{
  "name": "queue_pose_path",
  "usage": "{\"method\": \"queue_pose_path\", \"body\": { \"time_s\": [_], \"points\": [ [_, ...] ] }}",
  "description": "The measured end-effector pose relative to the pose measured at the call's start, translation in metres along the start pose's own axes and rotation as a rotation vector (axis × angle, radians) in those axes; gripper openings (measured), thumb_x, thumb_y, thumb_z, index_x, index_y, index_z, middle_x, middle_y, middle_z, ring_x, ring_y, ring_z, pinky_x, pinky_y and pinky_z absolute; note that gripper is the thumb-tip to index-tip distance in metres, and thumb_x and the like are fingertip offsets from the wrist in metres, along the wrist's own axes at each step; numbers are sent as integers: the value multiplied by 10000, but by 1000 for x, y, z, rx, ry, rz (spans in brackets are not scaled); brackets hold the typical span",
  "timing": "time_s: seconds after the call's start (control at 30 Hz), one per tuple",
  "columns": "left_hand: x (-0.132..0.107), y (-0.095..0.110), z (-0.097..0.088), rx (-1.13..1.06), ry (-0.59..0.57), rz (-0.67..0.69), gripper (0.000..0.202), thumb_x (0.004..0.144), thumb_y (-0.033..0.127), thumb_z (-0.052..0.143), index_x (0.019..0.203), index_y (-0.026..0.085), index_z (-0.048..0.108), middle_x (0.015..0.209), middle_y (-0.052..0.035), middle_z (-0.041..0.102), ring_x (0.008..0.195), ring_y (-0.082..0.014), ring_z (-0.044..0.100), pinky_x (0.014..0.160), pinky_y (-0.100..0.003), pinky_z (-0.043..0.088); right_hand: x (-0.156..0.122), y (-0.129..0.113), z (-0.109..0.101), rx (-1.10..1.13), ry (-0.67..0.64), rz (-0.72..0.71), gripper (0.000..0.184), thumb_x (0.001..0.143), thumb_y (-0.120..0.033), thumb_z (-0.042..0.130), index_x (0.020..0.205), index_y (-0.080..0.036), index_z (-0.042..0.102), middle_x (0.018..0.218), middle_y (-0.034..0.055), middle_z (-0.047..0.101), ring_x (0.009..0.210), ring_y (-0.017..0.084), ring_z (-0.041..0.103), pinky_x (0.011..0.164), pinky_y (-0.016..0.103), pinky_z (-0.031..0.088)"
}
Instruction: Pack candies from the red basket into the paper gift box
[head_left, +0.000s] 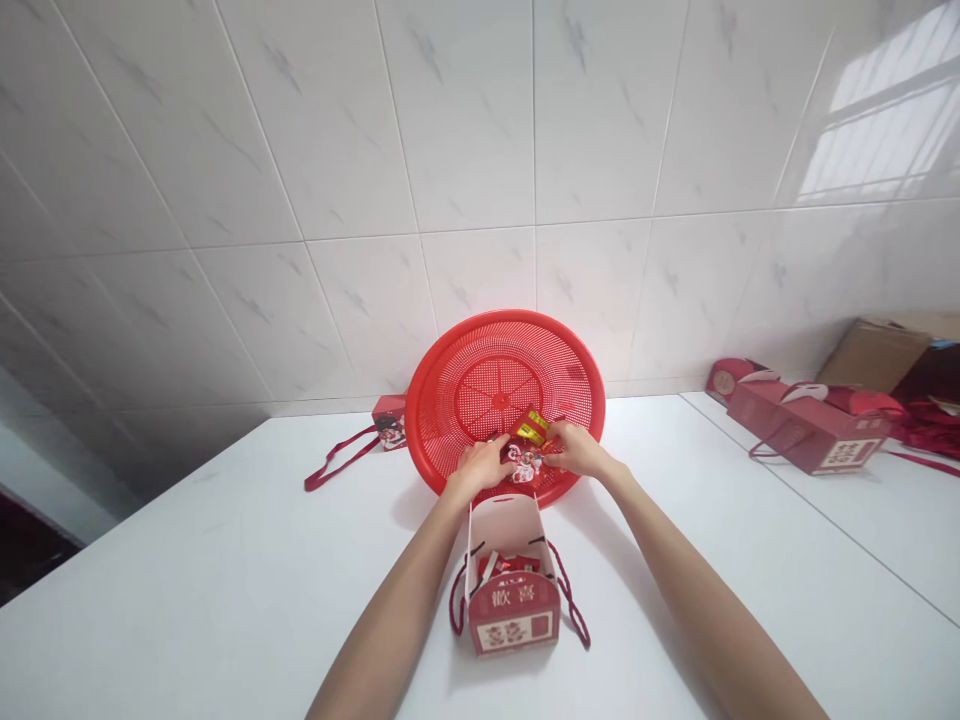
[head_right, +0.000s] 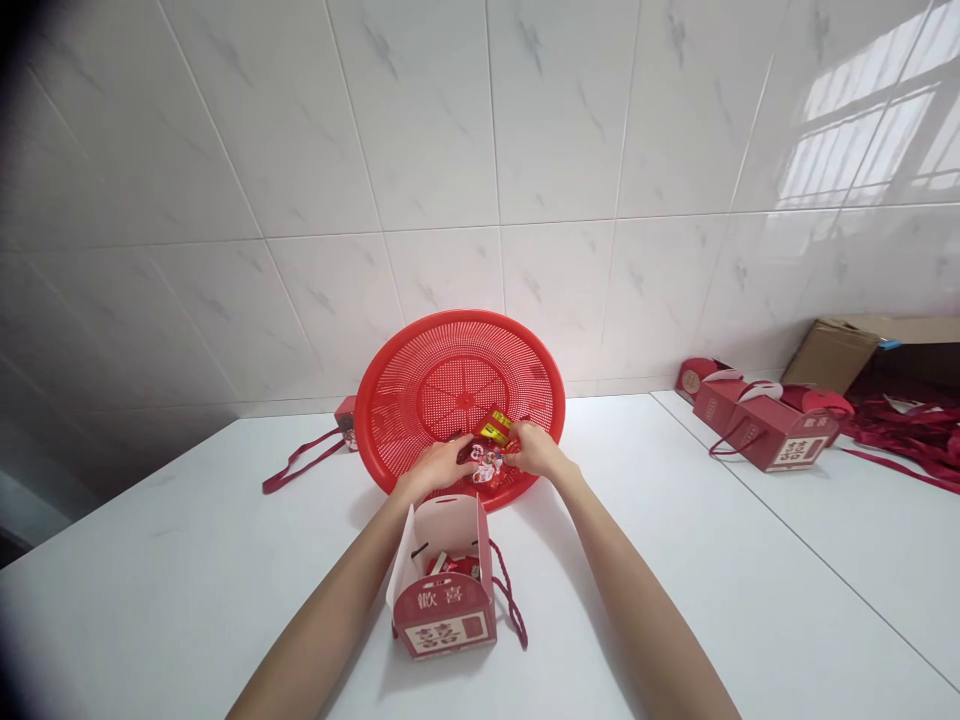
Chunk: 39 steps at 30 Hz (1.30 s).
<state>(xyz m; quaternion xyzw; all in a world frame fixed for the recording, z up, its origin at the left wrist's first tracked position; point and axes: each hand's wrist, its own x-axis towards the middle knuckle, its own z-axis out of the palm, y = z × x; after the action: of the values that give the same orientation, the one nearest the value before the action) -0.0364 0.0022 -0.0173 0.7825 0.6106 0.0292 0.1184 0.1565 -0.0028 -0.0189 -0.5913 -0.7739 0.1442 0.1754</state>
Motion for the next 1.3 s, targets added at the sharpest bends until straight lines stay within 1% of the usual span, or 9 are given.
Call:
{"method": "queue_pose_path", "body": {
  "time_s": [0.17, 0.37, 0.5, 0.63, 0.77, 0.9, 1.1, 1.17, 1.3],
  "points": [
    [-2, -1, -4, 0, -7, 20, 627, 901, 394, 586, 1492, 236, 448, 1350, -158, 638, 1234, -361, 599, 981, -421, 471, -5, 0, -13, -3, -177, -1, 509, 689, -73, 733, 1179, -187, 651, 1192, 79, 682, 1001, 228, 654, 683, 235, 466],
    [-9, -2, -13, -16, -74, 102, 624, 856, 389, 624, 1448, 228, 509, 1306, -117, 670, 1196, -324, 620, 962, -367, 479, -12, -7, -24, -115, -336, 79, 518, 606, -146, 823, 1109, -176, 701, 1145, 119, 656, 989, 282, 640, 634, 269, 456],
    [-17, 1, -22, -26, -169, 179, 602, 832, 509, 635, 1376, 256, 588, 1272, -85, 694, 1179, -328, 628, 945, -354, 482, -21, -14, -34, -156, -428, 102, 475, 502, -182, 890, 952, -192, 738, 1054, 93, 679, 943, 289, 649, 614, 279, 448],
    [-21, 4, -26, -28, -206, 198, 706, 769, 558, 683, 1396, 251, 574, 1269, -90, 694, 1166, -339, 630, 916, -346, 487, -23, -14, -37, -145, -455, 73, 434, 454, -190, 906, 853, -185, 736, 948, 72, 697, 872, 278, 658, 570, 275, 429],
    [-18, 2, -24, -34, -183, 184, 723, 747, 528, 704, 1397, 242, 568, 1237, -100, 706, 1129, -338, 644, 893, -351, 490, -18, -4, -29, -74, -354, 9, 329, 561, -176, 858, 868, -177, 739, 913, 69, 718, 844, 259, 667, 567, 267, 425],
    [-12, -6, -19, -80, -131, 168, 792, 754, 532, 698, 1456, 221, 503, 1312, -123, 668, 1170, -345, 625, 919, -369, 483, -12, 3, -27, 44, -134, -91, 146, 771, -178, 707, 913, -190, 738, 963, 43, 742, 866, 201, 677, 663, 253, 471],
    [-4, -23, -16, -147, -96, 155, 774, 836, 579, 601, 1507, 231, 436, 1281, -106, 690, 1183, -334, 628, 966, -387, 466, -11, 2, -40, 65, 316, -102, 281, 914, -120, 450, 1082, -163, 671, 1154, 106, 699, 1109, 215, 616, 958, 337, 456],
    [-1, -27, -17, -141, -60, 141, 749, 867, 568, 554, 1518, 223, 417, 1300, -116, 679, 1194, -335, 623, 980, -394, 460, -11, 5, -41, 30, 371, -82, 260, 898, -120, 477, 1070, -152, 669, 1164, 127, 694, 1156, 243, 590, 1006, 375, 424],
    [1, -24, -23, -189, -50, 176, 697, 898, 641, 459, 1453, 224, 509, 1330, -114, 661, 1215, -322, 613, 980, -355, 459, -10, 12, -36, -53, 317, -88, 186, 881, -131, 519, 828, -181, 690, 1075, 113, 726, 1218, 271, 562, 1066, 423, 365]
  ]
}}
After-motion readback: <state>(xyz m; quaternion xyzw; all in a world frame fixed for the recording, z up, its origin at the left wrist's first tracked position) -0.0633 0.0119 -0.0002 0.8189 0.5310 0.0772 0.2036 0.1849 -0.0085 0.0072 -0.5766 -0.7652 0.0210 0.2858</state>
